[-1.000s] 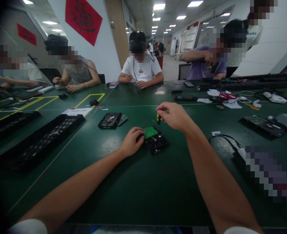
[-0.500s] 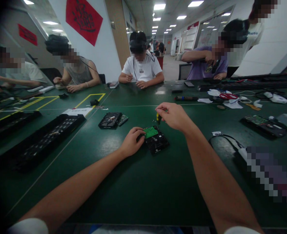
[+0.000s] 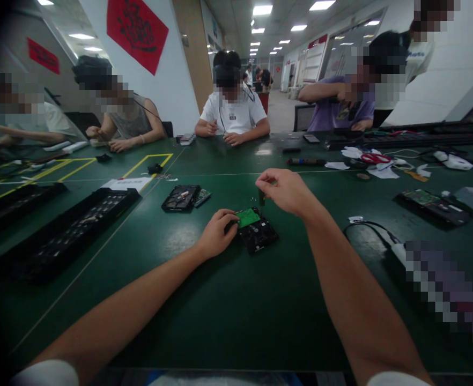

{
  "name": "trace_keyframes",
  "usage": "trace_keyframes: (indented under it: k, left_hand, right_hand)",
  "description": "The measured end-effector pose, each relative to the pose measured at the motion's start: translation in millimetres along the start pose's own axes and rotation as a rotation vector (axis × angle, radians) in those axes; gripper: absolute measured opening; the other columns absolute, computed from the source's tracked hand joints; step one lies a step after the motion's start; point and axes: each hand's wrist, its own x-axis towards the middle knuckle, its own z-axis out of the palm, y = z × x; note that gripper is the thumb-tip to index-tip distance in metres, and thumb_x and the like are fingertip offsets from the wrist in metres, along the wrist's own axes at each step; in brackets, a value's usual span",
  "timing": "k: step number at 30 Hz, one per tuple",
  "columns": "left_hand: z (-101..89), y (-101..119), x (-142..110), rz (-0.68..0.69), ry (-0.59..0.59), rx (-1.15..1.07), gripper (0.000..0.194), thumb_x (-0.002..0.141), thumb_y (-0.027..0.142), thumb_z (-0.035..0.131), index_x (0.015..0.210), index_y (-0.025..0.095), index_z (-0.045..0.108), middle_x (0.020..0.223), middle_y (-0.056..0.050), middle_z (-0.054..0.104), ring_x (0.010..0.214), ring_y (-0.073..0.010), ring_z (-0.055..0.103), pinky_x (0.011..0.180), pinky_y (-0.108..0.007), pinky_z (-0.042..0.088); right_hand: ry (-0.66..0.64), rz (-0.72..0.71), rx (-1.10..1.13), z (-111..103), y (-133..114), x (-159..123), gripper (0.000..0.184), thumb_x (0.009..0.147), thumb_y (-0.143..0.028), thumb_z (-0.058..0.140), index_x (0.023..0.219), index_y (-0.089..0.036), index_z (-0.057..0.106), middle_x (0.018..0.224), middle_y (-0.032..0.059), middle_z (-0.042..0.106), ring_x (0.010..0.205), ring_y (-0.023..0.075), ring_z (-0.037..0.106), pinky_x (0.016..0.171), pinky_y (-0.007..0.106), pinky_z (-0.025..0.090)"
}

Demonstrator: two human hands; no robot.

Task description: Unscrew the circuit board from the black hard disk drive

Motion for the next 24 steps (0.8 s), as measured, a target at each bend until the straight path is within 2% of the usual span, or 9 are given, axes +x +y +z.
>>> trace_keyframes:
  k: [4, 7, 13, 18, 21, 24]
  left_hand:
    - [2.1, -3.2, 0.0, 0.009, 0.005, 0.011, 0.022, 0.095, 0.018, 0.062, 0.116, 0.022, 0.07, 0.122, -0.012, 0.063, 0.12, -0.0272, 0.063, 0.108, -0.049, 0.054]
    - [3.4, -5.1, -0.1, 0.007, 0.008, 0.015, 0.023, 0.095, 0.019, 0.062, 0.116, 0.023, 0.07, 0.122, -0.011, 0.063, 0.12, -0.0272, 0.063, 0.109, -0.049, 0.054]
    - [1.2, -2.2, -0.2, 0.005, 0.007, 0.003, 0.022, 0.096, 0.019, 0.061, 0.116, 0.021, 0.07, 0.122, -0.012, 0.063, 0.12, -0.0271, 0.062, 0.109, -0.048, 0.054]
    - [0.5, -1.2, 0.1, 0.005, 0.006, 0.002, 0.022, 0.096, 0.019, 0.061, 0.115, 0.022, 0.07, 0.122, -0.012, 0.063, 0.12, -0.0273, 0.063, 0.109, -0.048, 0.054]
    - [0.7, -1.7, 0.3, 0.005, 0.007, 0.009, 0.023, 0.096, 0.019, 0.062, 0.117, 0.022, 0.07, 0.122, -0.012, 0.063, 0.121, -0.0276, 0.063, 0.108, -0.049, 0.054]
    - [0.3, -1.4, 0.4, 0.005, 0.003, 0.006, 0.024, 0.095, 0.018, 0.062, 0.117, 0.023, 0.07, 0.122, -0.011, 0.063, 0.12, -0.0275, 0.063, 0.107, -0.049, 0.055]
  right_hand:
    - [-0.009, 0.021, -0.03, -3.3, -3.7, -1.2, 0.017, 0.097, -0.03, 0.065, 0.104, -0.02, 0.076, 0.076, 0.0033, 0.074, 0.066, 0.0171, 0.069, 0.059, 0.026, 0.052]
    - [-0.003, 0.055, 0.026, -2.7, -4.0, -0.8, 0.014, 0.096, -0.025, 0.065, 0.104, -0.018, 0.074, 0.078, 0.0051, 0.075, 0.064, 0.0171, 0.07, 0.057, 0.027, 0.053]
    - [0.009, 0.061, 0.065, -0.2, 1.5, -0.2, 0.009, 0.094, -0.026, 0.071, 0.099, -0.019, 0.072, 0.087, 0.0067, 0.077, 0.067, 0.0174, 0.072, 0.058, 0.027, 0.057]
    - [0.024, 0.064, 0.059, -0.3, 1.0, 1.2, 0.013, 0.098, -0.029, 0.067, 0.099, -0.019, 0.073, 0.084, 0.0057, 0.077, 0.066, 0.0168, 0.071, 0.062, 0.028, 0.058]
    - [0.035, 0.078, 0.029, -0.4, -1.6, 1.2, 0.018, 0.1, -0.035, 0.065, 0.096, -0.019, 0.074, 0.078, 0.0049, 0.075, 0.063, 0.0165, 0.07, 0.059, 0.027, 0.056]
    - [0.033, 0.106, 0.045, -0.4, -3.8, -0.2, 0.017, 0.096, -0.035, 0.071, 0.097, -0.019, 0.073, 0.082, 0.0065, 0.076, 0.061, 0.0167, 0.069, 0.053, 0.026, 0.054]
